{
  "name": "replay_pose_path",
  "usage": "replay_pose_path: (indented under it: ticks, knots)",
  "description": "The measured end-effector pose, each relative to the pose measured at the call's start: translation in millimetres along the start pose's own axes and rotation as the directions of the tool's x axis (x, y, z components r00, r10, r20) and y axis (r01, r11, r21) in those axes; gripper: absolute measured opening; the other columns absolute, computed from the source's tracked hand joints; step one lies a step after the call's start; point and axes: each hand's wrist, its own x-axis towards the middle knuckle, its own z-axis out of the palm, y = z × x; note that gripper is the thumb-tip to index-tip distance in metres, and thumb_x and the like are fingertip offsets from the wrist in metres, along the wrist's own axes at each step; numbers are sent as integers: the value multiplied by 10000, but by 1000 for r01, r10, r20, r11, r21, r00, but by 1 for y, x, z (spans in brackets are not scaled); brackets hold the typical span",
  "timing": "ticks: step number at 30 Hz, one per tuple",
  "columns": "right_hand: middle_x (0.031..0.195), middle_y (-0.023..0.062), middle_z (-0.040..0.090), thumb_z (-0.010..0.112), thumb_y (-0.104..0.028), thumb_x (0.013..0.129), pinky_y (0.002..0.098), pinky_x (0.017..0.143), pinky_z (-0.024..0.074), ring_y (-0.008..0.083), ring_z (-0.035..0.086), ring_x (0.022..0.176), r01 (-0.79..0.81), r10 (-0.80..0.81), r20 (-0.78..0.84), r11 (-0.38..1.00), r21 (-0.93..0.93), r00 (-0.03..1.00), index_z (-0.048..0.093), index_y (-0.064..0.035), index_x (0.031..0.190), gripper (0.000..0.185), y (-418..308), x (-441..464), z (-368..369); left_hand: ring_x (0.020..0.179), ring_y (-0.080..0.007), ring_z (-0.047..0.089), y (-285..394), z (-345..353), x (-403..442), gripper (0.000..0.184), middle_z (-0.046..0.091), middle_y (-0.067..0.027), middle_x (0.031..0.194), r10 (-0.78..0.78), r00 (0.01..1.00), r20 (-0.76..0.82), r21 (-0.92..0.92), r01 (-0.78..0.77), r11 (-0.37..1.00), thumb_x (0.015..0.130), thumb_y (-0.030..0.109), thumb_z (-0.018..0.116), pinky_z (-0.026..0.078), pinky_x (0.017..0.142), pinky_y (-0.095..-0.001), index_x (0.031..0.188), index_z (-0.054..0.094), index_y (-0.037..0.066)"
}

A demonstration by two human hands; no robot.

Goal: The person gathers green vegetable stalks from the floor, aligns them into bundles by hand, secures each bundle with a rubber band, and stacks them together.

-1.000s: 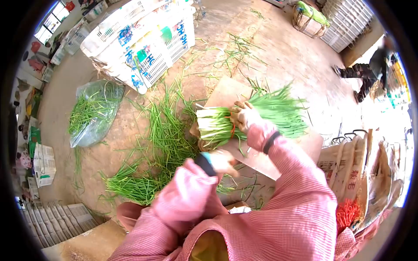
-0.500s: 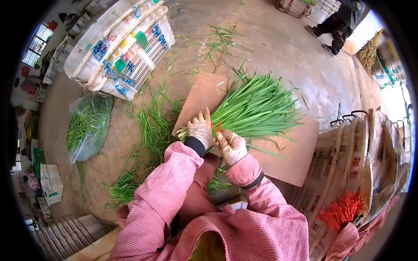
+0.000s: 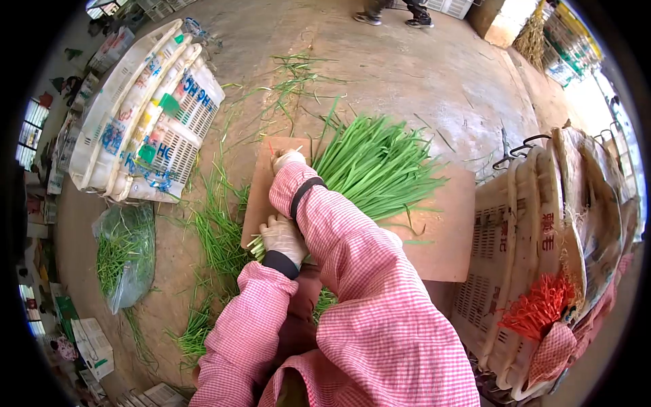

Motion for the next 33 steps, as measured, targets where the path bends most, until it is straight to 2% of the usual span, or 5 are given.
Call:
replay_pose_path:
  ticks: [2, 9, 23, 26, 33]
  knots:
    - [752, 71, 605, 539, -235, 845, 259, 521, 423, 146, 545, 592, 64, -43, 230, 994, -86, 972, 572, -31, 1027, 276, -37, -49, -27, 1008, -221, 442, 2, -3, -2, 737, 493, -65, 1051, -41, 999, -6, 36, 42, 998, 572, 498, 680, 320, 845, -388, 1126, 438, 76]
    - [849, 62, 643, 693, -182, 725, 259, 667, 457, 118, 560, 740, 186, -193, -414, 981, -58, 890, 599, 3, 971, 322, -4, -79, -244, 1006, -206, 444, 6, -2, -13, 747, 508, -57, 1026, -27, 991, -130, -14, 26, 1000, 548, 488, 703, 330, 853, -382, 1109, 437, 73]
    - [892, 100, 639, 662, -146, 712, 294, 733, 460, 191, 593, 792, 91, -28, 111, 778, -622, 993, 641, -77, 927, 227, 16, -70, -220, 999, -206, 446, 7, 4, -10, 760, 507, -53, 1015, -42, 990, -136, 13, 44, 999, 540, 478, 712, 338, 851, -392, 1115, 433, 68]
    - [767, 144, 618, 616, -145, 739, 306, 670, 464, 211, 602, 726, 16, -441, -398, 686, -727, 805, 627, -45, 842, 144, 32, -72, -220, 1004, -208, 444, 6, 2, -10, 771, 509, -57, 1022, -32, 991, -129, -8, 31, 999, 539, 483, 711, 336, 855, -392, 1125, 432, 66]
    - [875, 145, 613, 652, -140, 750, 282, 549, 496, 190, 597, 660, -104, 60, -458, 992, -72, 887, 395, 23, 1174, 522, 86, -193, -217, 1019, -224, 453, 3, 1, -5, 771, 517, -84, 1036, -49, 995, -92, -28, 46, 999, 531, 470, 723, 334, 867, -400, 1114, 425, 63]
